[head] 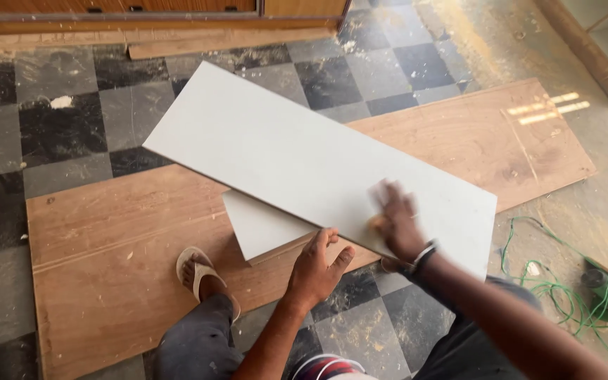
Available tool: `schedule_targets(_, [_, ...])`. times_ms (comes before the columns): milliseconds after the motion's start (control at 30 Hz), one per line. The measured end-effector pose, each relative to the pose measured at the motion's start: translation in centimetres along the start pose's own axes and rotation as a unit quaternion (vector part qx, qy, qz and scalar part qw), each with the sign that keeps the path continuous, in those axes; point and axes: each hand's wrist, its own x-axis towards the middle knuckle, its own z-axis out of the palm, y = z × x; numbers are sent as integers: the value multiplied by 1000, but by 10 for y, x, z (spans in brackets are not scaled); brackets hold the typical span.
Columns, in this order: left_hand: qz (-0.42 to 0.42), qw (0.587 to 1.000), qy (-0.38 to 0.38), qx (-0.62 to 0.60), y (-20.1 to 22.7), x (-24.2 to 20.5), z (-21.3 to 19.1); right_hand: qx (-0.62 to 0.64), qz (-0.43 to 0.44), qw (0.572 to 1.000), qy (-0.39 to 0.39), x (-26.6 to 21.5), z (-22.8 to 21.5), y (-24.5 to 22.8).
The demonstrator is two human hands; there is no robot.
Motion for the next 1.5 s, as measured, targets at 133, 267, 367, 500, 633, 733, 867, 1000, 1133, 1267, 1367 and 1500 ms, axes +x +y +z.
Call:
schedule_targets(133, [-8,1000,1,20,-6,7,14,-82,-68,993,-54,38,14,-89])
schedule_targets(267, [-24,998,55,29,-33,9,23,-56,-10,998,-23,126,25,-98])
schedule_targets(367, [-32,996,72,36,-40,0,11,-93,28,995,-10,150,6,-67])
schedule_targets(500, [-56,996,70,26,-31,-5,0,-119,106,986,-46,109,-16,0])
schedule_targets(633, [-30,997,66,16,-27,-3,5,-88,67,990,-87,34,-5,22])
schedule_targets(733, [-1,998,55,10,-18,5,10,-35,24,994,-98,11,-2,-40])
schedule_targets(867, [1,998,57,-38,-10,8,17,-20,4,998,-53,61,15,-94])
schedule_targets(1000, [-8,997,76,-34,-37,12,24,-17,14,1000,15,120,11,-99])
schedule_targets(1133, [-44,996,74,-18,-30,3,11,-49,61,997,10,122,5,-62])
schedule_targets(1267, [-25,995,83,-40,-31,4,5,17,145,989,-4,82,5,-14])
schedule_targets(1367, [-15,995,80,-61,-23,-3,8,23,117,992,-29,26,26,-28])
schedule_targets(1500, [-19,994,68,-83,-19,9,9,-61,41,996,-56,34,9,-111])
